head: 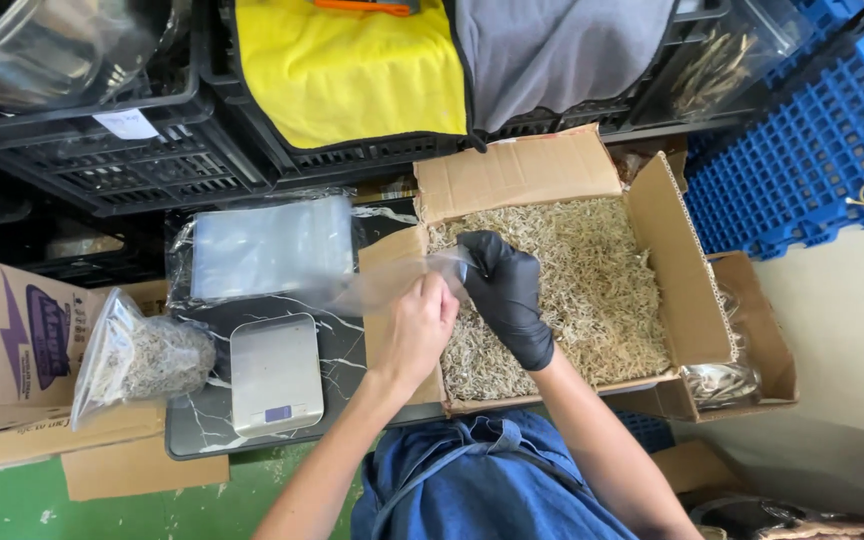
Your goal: The person transfers dried shredded food from a large box into small plastic bags, weighs each bag on a digital scale, and organizes the bags on a table.
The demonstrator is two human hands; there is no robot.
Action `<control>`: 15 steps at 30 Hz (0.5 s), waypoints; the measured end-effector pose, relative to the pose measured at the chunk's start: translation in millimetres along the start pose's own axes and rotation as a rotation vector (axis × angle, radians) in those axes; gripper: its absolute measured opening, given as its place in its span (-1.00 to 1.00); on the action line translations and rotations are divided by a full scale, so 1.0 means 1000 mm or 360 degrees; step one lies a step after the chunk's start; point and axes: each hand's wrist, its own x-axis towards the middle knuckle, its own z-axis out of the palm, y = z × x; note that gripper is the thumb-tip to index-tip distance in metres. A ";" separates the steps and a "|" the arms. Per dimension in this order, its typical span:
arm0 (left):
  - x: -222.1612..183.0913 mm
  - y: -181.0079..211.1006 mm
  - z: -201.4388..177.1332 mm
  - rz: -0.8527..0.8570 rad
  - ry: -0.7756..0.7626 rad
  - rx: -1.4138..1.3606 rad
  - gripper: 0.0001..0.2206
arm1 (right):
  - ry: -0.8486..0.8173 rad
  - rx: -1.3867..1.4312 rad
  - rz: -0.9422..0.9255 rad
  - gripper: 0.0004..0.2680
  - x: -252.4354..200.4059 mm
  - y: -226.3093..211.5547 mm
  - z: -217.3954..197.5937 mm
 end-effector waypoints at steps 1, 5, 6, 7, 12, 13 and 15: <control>0.008 0.005 -0.013 0.0008 -0.0002 -0.0001 -0.85 | 0.0008 -0.0001 -0.0001 -0.79 -0.002 -0.018 -0.007; 0.044 0.020 -0.063 -0.0257 -0.0216 -0.0383 -0.73 | 0.0018 0.0037 -0.0287 -0.87 -0.008 -0.082 -0.034; 0.056 0.020 -0.079 -0.0319 -0.0297 -0.0577 -0.71 | 0.0067 -0.0090 -0.0583 -0.89 -0.006 -0.098 -0.036; 0.057 0.020 -0.076 -0.0313 -0.0288 -0.0571 -0.71 | 0.0070 -0.0084 -0.0595 -0.89 -0.008 -0.091 -0.028; 0.038 -0.010 -0.007 0.0444 -0.0256 0.0706 -0.93 | -0.0677 -0.0620 0.0445 -0.79 -0.007 -0.063 -0.019; 0.034 -0.004 -0.014 0.0437 -0.0247 0.0716 -0.93 | -0.0682 -0.0616 0.0431 -0.79 -0.007 -0.062 -0.025; 0.027 0.008 -0.026 0.0209 -0.0541 0.0317 -0.89 | -0.0580 0.1170 0.1044 -0.55 -0.006 -0.060 -0.039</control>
